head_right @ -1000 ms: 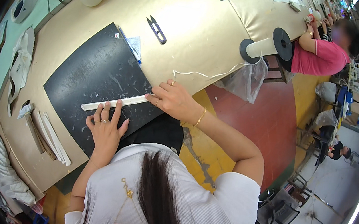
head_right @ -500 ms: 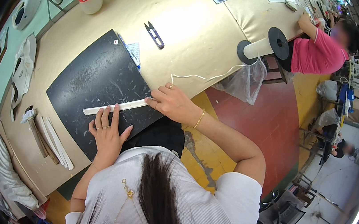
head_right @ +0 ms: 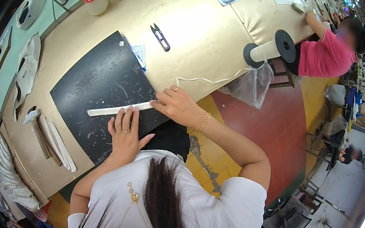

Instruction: The person wraps white fabric strips around a cylindrical object using a thin white cord. They repeatedly wind the cord around the fabric-covered cylinder, then cut the cord with a utility knife. The person handles multiple fabric strips and a spool of cord throughout the process.

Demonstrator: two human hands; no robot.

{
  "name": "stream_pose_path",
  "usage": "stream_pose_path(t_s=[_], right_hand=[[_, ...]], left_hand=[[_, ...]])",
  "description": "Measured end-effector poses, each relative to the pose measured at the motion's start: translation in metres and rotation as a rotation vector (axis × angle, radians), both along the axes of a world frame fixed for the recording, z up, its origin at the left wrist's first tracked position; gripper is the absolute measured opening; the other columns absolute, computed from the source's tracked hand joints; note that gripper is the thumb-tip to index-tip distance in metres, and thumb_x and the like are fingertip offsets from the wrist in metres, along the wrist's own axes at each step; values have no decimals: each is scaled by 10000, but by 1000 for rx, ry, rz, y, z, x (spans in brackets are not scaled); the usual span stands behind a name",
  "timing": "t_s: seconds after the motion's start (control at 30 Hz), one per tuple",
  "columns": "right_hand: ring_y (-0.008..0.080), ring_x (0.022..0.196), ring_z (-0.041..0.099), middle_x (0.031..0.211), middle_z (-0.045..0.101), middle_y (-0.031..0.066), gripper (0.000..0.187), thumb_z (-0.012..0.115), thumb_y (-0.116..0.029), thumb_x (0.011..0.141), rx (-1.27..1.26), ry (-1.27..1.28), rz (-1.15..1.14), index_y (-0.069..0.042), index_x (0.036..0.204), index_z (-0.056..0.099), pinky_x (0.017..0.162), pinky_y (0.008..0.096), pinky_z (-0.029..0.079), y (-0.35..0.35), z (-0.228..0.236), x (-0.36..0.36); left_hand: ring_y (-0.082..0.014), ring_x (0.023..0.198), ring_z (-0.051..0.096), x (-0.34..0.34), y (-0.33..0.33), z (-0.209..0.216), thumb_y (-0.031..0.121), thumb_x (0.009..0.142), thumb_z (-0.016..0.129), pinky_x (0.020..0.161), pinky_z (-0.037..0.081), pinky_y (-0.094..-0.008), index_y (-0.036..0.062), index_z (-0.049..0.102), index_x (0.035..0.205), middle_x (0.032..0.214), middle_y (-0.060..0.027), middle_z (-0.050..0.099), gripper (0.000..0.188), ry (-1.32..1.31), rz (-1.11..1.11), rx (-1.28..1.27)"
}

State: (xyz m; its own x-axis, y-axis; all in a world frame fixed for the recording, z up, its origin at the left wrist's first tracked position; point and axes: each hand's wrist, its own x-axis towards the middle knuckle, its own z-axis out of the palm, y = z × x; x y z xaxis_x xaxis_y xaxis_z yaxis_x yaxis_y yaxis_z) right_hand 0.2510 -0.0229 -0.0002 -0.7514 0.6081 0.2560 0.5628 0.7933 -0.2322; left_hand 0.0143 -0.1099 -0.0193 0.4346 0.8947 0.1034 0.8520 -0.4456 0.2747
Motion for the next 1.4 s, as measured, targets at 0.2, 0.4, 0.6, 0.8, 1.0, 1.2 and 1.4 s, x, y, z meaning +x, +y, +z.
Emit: stream_pose_path(t_s=[0.2, 0.4, 0.6, 0.8, 1.0, 1.2, 1.4], right_hand=[[164, 785, 559, 838, 534, 6, 245, 657, -147, 841, 24, 8, -8, -101, 1066, 742, 749, 316, 456, 0, -4, 0], [174, 829, 575, 888, 553, 21, 234, 645, -172, 837, 14, -10, -12, -114, 1035, 755, 778, 326, 467, -2, -5, 1], [179, 843, 575, 879, 540, 23, 231, 637, -163, 847, -18, -26, -18, -112, 1041, 751, 787, 330, 467, -2, -1, 1], [186, 850, 579, 906, 554, 33, 243, 632, -151, 852, -26, -47, -4, -103, 1063, 743, 798, 337, 470, -2, -2, 2], [197, 862, 586, 935, 570, 48, 253, 631, -152, 854, -34, -29, 1, -92, 1078, 731, 800, 345, 473, -3, -3, 0], [201, 807, 569, 848, 533, 28, 303, 642, -122, 851, -65, 26, -6, -115, 1145, 713, 759, 349, 453, 0, -4, 1], [189, 831, 587, 875, 556, 21, 278, 650, -136, 850, -66, -74, -17, -114, 1114, 735, 786, 338, 461, -1, 1, 0]], left_hand=[[-308, 1390, 355, 16, 11, -5, 566, 834, 727, 1107, 221, -539, 2, 455, 1472, 1477, -124, 421, 894, 54, -73, 75], [-289, 1319, 398, 18, 15, -10, 583, 827, 722, 1074, 237, -530, 8, 484, 1449, 1389, -99, 474, 880, 61, -76, 90], [-250, 1286, 446, 14, 19, -2, 579, 830, 722, 1050, 256, -510, 44, 511, 1433, 1345, -65, 522, 833, 85, -50, 79], [-252, 1292, 452, -7, 18, 3, 572, 828, 731, 1046, 254, -517, 56, 508, 1438, 1342, -69, 535, 830, 109, -2, 30], [-273, 1317, 438, -30, 11, 7, 571, 832, 735, 1037, 254, -526, 51, 498, 1448, 1355, -82, 529, 841, 169, 80, 17], [-343, 1348, 425, -31, 23, 27, 474, 811, 783, 1063, 285, -518, -32, 474, 1424, 1420, -170, 488, 853, 70, 157, -21], [-361, 1387, 427, 1, 25, 16, 304, 815, 787, 1142, 342, -502, -24, 519, 1380, 1445, -185, 489, 706, -145, -196, -113]])
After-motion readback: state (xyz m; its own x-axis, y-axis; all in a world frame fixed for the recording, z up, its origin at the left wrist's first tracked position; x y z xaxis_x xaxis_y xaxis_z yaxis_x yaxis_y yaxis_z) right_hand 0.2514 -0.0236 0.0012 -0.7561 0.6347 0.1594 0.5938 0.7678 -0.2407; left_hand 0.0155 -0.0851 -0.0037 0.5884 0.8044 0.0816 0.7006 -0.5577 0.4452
